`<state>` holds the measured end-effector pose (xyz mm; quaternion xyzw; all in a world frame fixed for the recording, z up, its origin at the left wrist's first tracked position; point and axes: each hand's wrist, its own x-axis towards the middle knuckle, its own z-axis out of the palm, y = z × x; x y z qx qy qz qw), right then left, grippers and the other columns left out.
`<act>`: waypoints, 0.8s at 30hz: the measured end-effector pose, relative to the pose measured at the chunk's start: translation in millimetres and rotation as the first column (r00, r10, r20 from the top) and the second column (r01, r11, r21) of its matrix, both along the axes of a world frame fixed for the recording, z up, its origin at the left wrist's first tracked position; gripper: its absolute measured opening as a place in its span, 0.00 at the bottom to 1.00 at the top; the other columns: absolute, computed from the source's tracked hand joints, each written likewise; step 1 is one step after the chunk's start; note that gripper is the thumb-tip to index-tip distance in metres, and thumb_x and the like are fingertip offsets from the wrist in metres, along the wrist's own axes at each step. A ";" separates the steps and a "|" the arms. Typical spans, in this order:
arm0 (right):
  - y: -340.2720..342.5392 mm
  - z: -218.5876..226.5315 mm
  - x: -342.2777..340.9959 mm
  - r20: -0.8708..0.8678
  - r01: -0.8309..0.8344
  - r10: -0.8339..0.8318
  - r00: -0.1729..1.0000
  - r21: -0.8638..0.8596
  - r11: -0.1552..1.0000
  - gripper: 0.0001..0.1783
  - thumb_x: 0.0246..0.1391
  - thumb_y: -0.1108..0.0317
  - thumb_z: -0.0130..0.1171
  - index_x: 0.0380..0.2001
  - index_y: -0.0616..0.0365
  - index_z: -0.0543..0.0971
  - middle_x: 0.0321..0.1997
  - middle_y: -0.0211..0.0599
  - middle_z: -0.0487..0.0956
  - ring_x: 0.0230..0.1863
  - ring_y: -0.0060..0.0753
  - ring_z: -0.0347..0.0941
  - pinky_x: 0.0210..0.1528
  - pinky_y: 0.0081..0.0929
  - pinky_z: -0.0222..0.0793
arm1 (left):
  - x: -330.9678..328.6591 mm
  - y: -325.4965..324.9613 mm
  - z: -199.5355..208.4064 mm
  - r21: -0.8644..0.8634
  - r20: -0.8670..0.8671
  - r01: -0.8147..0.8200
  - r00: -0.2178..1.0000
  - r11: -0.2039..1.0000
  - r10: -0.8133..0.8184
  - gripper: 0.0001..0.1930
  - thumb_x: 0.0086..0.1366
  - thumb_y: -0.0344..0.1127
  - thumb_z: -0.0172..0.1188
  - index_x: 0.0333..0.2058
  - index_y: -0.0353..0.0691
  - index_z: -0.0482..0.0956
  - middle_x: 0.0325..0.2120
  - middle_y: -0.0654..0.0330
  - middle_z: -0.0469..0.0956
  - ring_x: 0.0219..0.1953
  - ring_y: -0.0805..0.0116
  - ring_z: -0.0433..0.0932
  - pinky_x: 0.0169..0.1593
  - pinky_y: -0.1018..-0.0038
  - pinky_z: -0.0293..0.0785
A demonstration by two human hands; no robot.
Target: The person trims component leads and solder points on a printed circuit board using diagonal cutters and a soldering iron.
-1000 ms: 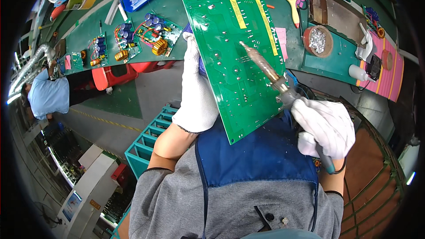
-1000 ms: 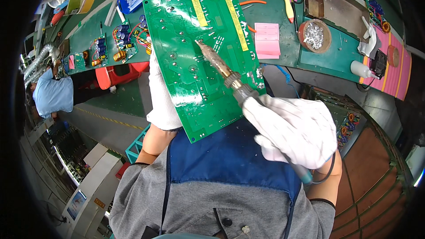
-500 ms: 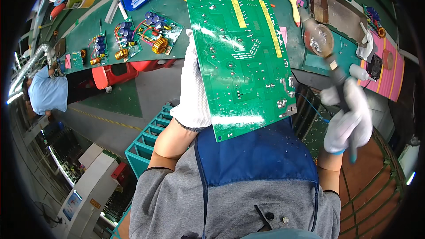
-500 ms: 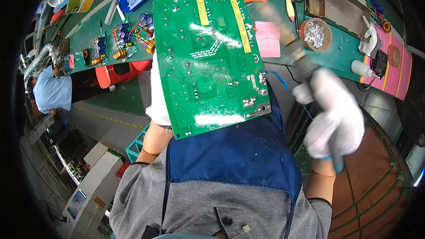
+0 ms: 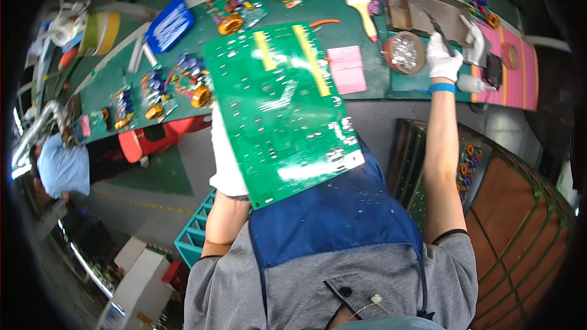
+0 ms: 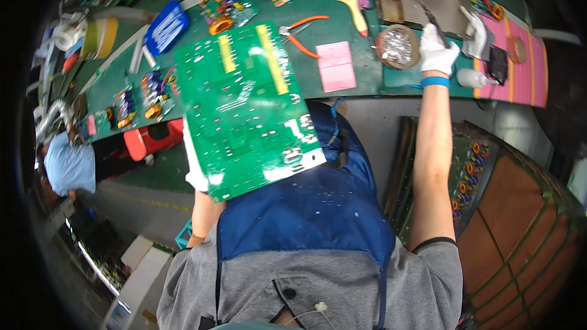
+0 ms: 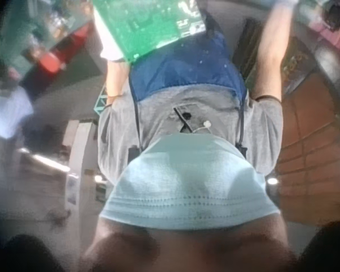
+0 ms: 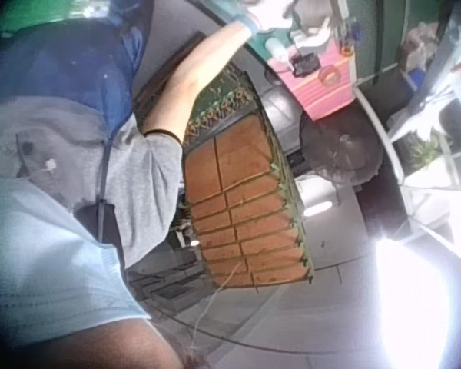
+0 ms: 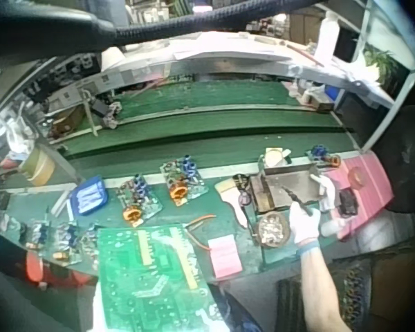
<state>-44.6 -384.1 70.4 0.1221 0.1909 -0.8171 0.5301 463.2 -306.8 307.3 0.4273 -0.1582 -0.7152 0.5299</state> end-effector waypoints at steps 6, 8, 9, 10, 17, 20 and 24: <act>0.1 -14.5 -10.4 -0.035 -0.031 0.033 0.999 0.068 0.997 0.23 0.54 0.58 0.42 0.41 0.72 0.67 0.38 0.55 0.73 0.37 0.47 0.71 0.41 0.42 0.72 | -13.1 -7.9 8.0 0.171 -0.203 0.018 0.979 0.985 0.018 0.20 0.68 0.47 0.43 0.52 0.41 0.66 0.43 0.61 0.72 0.41 0.72 0.74 0.42 0.74 0.74; -1.2 29.2 30.1 0.260 -0.079 0.049 0.964 0.106 0.991 0.26 0.56 0.62 0.49 0.49 0.76 0.62 0.40 0.53 0.72 0.37 0.44 0.71 0.41 0.34 0.73 | -12.9 -4.2 9.4 0.147 -0.233 0.006 0.972 0.989 0.029 0.21 0.68 0.48 0.43 0.53 0.41 0.66 0.45 0.60 0.71 0.43 0.71 0.73 0.44 0.73 0.74; 9.7 49.8 43.0 0.359 -0.168 0.155 0.920 0.006 0.986 0.24 0.57 0.64 0.48 0.50 0.75 0.62 0.44 0.53 0.71 0.40 0.42 0.71 0.43 0.32 0.72 | -12.2 -3.6 8.2 0.138 -0.271 0.020 0.963 0.990 0.018 0.21 0.68 0.49 0.42 0.53 0.42 0.66 0.46 0.60 0.71 0.43 0.71 0.73 0.44 0.72 0.74; 21.3 68.1 55.4 0.443 -0.243 0.262 0.858 -0.099 0.965 0.23 0.58 0.67 0.48 0.51 0.74 0.62 0.47 0.53 0.70 0.43 0.40 0.71 0.44 0.29 0.72 | -10.3 -3.1 6.7 0.130 -0.309 0.035 0.951 0.991 0.007 0.22 0.68 0.50 0.42 0.53 0.42 0.65 0.47 0.59 0.70 0.44 0.70 0.73 0.45 0.71 0.74; 102.5 208.2 219.8 -0.218 -0.809 0.798 0.563 0.055 0.585 0.21 0.63 0.57 0.40 0.46 0.64 0.70 0.42 0.44 0.75 0.44 0.32 0.72 0.49 0.24 0.69 | -16.7 -13.9 15.6 0.085 -0.487 0.121 0.871 0.989 -0.065 0.25 0.68 0.54 0.40 0.54 0.42 0.65 0.47 0.57 0.70 0.44 0.66 0.74 0.44 0.68 0.75; 116.2 239.3 284.5 -0.255 -0.697 0.749 0.611 0.276 0.662 0.26 0.63 0.53 0.38 0.53 0.64 0.66 0.48 0.45 0.72 0.45 0.34 0.70 0.51 0.26 0.65 | -21.2 -18.6 8.5 0.068 -0.510 0.108 0.858 0.992 -0.058 0.25 0.67 0.54 0.41 0.54 0.43 0.65 0.47 0.57 0.70 0.44 0.65 0.74 0.44 0.67 0.75; 136.0 234.0 269.9 -0.886 -0.663 0.439 -0.148 0.418 0.621 0.27 0.62 0.65 0.41 0.62 0.65 0.54 0.62 0.41 0.61 0.59 0.31 0.61 0.60 0.27 0.57 | -17.8 -16.5 12.3 0.071 -0.525 0.110 0.849 0.991 -0.056 0.24 0.68 0.54 0.41 0.53 0.43 0.65 0.46 0.57 0.71 0.43 0.66 0.74 0.43 0.68 0.75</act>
